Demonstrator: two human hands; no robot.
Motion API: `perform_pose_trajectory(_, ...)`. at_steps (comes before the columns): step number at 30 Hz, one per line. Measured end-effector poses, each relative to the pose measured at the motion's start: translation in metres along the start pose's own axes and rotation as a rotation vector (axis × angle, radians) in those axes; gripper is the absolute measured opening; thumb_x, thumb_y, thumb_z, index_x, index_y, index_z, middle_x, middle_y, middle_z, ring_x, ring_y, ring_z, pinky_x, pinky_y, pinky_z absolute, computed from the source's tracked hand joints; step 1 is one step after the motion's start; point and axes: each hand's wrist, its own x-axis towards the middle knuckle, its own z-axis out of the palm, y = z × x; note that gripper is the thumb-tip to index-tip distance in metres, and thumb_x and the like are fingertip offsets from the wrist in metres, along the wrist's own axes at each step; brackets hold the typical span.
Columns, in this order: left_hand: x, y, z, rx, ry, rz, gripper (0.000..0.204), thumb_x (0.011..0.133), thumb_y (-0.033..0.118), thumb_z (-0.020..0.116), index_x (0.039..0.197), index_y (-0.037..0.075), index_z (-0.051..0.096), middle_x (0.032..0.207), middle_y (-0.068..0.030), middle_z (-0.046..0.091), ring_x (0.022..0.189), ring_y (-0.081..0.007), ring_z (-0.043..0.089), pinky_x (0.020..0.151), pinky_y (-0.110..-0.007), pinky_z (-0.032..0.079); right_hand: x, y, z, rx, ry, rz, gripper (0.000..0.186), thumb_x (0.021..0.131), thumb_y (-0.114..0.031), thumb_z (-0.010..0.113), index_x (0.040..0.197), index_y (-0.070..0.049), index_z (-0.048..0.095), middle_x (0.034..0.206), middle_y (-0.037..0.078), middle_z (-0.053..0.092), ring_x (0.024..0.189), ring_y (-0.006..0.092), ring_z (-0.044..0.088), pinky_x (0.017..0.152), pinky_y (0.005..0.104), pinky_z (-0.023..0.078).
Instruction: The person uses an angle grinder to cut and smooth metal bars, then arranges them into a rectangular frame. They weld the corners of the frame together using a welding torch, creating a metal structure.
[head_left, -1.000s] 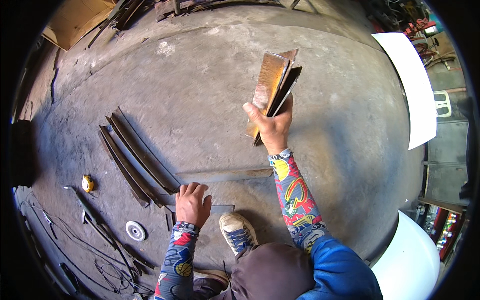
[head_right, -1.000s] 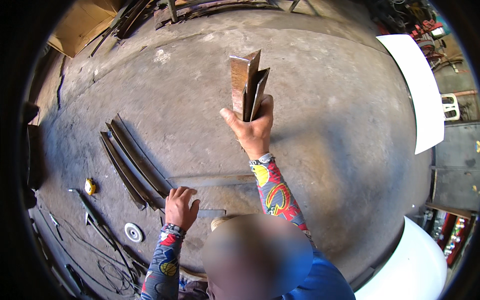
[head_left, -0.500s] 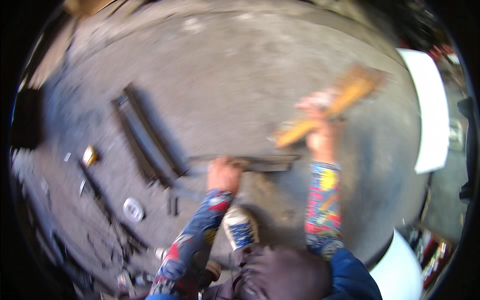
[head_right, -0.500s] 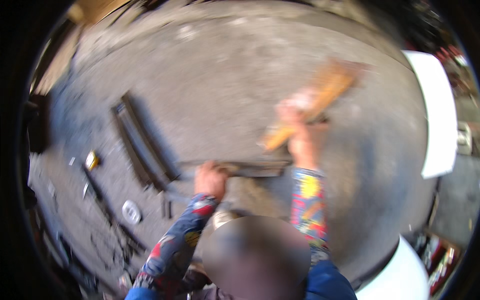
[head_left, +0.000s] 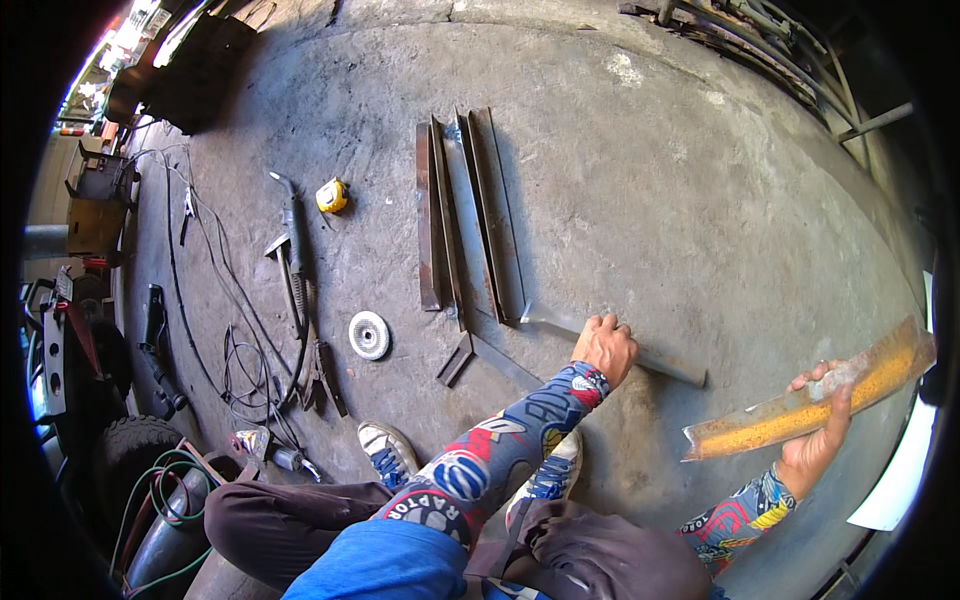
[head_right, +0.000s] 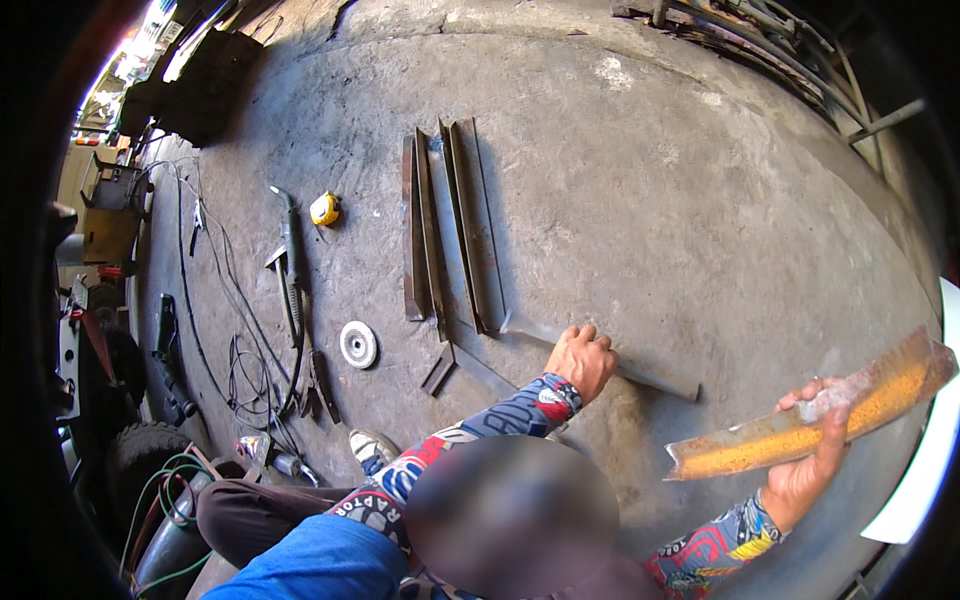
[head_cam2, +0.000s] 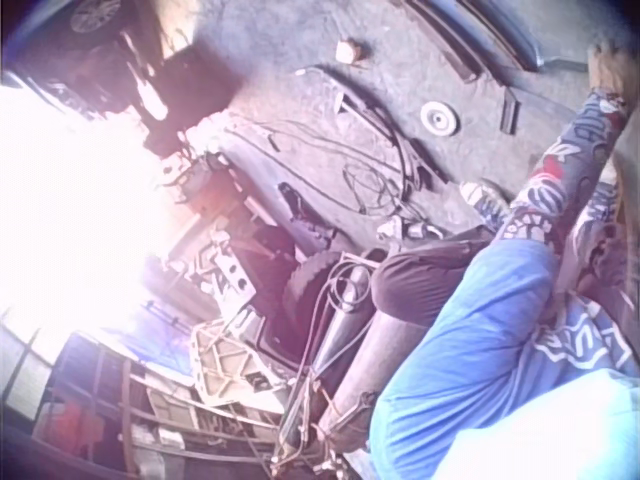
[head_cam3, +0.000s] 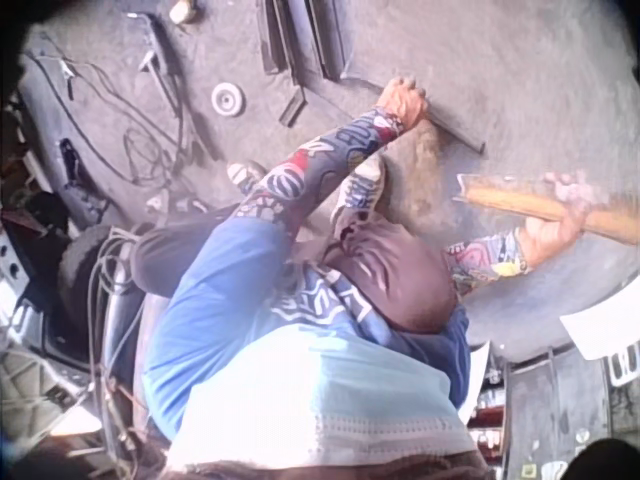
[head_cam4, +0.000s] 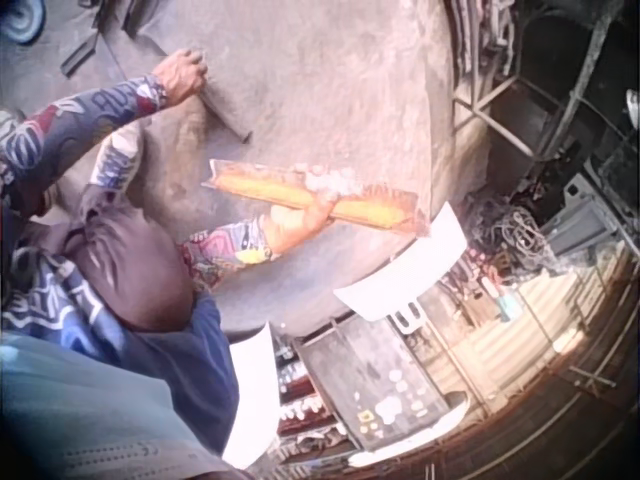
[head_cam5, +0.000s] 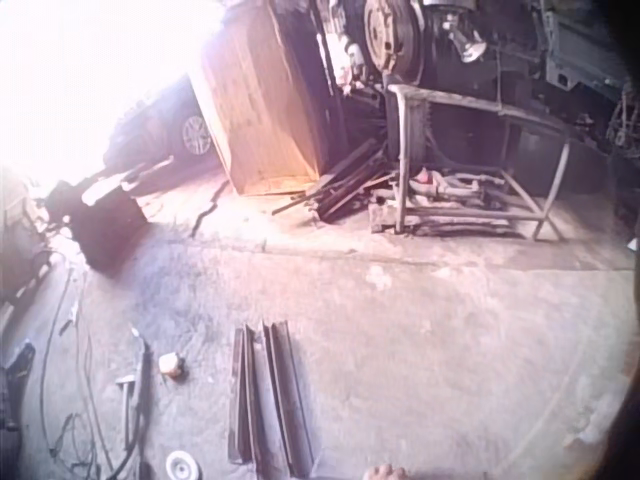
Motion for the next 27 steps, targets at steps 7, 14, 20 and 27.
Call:
perform_pose_trajectory(7,-0.014,-0.015,-0.073,-0.778,0.336,-0.212,0.015,0.084,0.009,0.077,0.097,0.001,0.072,0.087,-0.0183,0.068,0.082,-0.036,0.069,0.07,-0.042,0.053,-0.001,0.037,0.023,-0.013,-0.072,-0.154,0.058,0.091,-0.037,0.079,0.13,-0.003,0.053,0.11,0.01,0.06,0.099,0.0249,0.061,0.087,0.042,0.053)
perform_pose_trajectory(14,-0.012,-0.009,-0.12,-0.956,0.527,-0.051,0.015,0.088,0.004,0.073,0.103,0.001,0.07,0.082,-0.0172,0.066,0.077,-0.0298,0.067,0.071,-0.038,0.052,-0.002,0.098,0.114,-0.254,-0.215,-0.436,0.069,0.076,-0.053,0.089,0.109,0.001,0.06,0.108,0.012,0.064,0.097,0.0245,0.062,0.088,0.0399,0.05)
perform_pose_trajectory(20,-0.025,-0.015,-0.106,-0.878,0.365,0.029,0.024,0.089,-0.001,0.063,0.112,0.002,0.066,0.098,-0.0236,0.069,0.094,-0.0459,0.067,0.079,-0.048,0.055,-0.025,0.128,0.145,-0.172,-0.307,-0.217,0.114,0.064,-0.066,0.087,0.147,0.002,0.045,0.151,0.016,0.052,0.14,0.029,0.049,0.118,0.0459,0.039)
perform_pose_trajectory(27,-0.021,-0.021,-0.111,-0.806,0.316,0.051,0.026,0.088,-0.003,0.061,0.112,0.001,0.067,0.097,-0.0252,0.069,0.092,-0.0459,0.068,0.078,-0.048,0.055,0.008,0.118,0.13,-0.267,-0.714,-0.184,0.104,0.075,-0.045,0.09,0.151,0.003,0.039,0.151,0.017,0.051,0.141,0.0277,0.049,0.117,0.0412,0.04)
